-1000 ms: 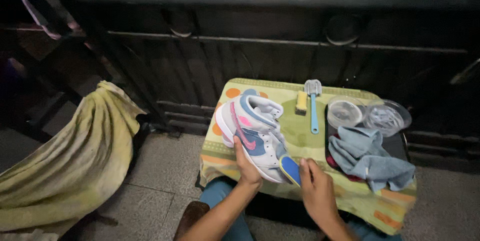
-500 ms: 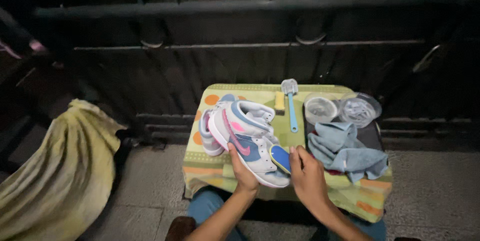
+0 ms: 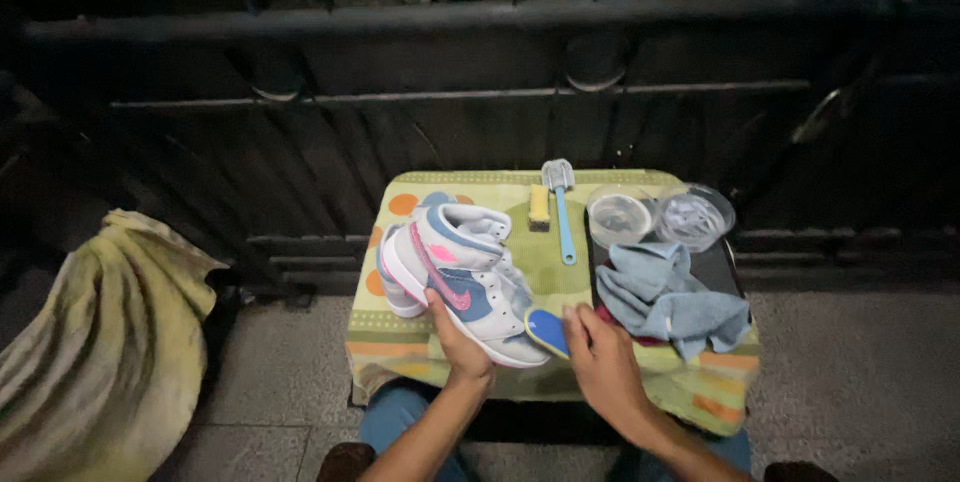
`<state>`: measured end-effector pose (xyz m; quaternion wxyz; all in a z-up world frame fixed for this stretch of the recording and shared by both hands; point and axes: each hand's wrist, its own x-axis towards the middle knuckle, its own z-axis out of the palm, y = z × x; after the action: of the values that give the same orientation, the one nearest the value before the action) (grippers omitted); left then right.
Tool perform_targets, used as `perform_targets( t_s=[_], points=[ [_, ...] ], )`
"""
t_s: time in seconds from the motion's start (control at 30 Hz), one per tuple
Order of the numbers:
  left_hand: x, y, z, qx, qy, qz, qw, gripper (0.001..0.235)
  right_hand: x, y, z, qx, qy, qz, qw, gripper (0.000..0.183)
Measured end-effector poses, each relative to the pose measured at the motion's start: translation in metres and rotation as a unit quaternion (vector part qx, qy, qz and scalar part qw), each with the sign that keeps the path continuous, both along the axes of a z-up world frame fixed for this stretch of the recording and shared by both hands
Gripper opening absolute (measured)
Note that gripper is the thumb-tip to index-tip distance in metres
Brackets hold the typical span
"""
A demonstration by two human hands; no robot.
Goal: The person scrubs a white and blue high-top sneaker with a blue brush, focusing on the toe box and side panels. They then wipe the shoe with a cloth to remove residue.
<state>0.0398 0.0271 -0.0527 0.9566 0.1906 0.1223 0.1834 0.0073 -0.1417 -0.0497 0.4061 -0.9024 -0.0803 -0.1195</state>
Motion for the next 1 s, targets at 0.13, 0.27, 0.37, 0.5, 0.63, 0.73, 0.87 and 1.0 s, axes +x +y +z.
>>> perform_targets(
  t_s=[0.13,0.27,0.37,0.5,0.63,0.73,0.87,1.0],
  points=[
    [-0.013,-0.007,0.028,-0.004,0.035,0.007,0.999,0.071,-0.009,0.007,0.005,0.063,-0.018,0.021,0.998,0.041],
    [-0.012,-0.005,0.043,-0.020,0.060,-0.008,0.998,0.072,-0.002,-0.004,-0.001,0.012,-0.078,0.050,0.996,0.035],
    [-0.014,-0.014,0.041,-0.035,0.069,-0.032,0.996,0.074,-0.011,0.001,0.020,-0.022,-0.163,0.067,0.984,0.036],
    [-0.022,-0.009,0.046,0.000,0.059,-0.029,0.998,0.070,0.013,-0.026,-0.021,-0.044,-0.143,0.103,0.983,0.029],
    [-0.022,0.000,0.020,0.013,0.072,-0.005,0.997,0.069,0.003,-0.017,-0.004,-0.042,-0.143,0.092,0.985,0.034],
    [-0.024,-0.004,0.022,0.000,0.093,-0.054,0.994,0.069,-0.007,-0.002,-0.002,-0.056,-0.212,0.145,0.965,0.033],
    [-0.020,-0.002,0.027,0.025,0.076,-0.035,0.996,0.070,0.014,-0.020,-0.024,-0.022,-0.141,0.110,0.984,0.017],
    [-0.020,-0.009,0.029,-0.001,0.101,-0.058,0.993,0.067,-0.017,0.003,0.016,-0.049,-0.258,0.152,0.953,0.032]
  ],
)
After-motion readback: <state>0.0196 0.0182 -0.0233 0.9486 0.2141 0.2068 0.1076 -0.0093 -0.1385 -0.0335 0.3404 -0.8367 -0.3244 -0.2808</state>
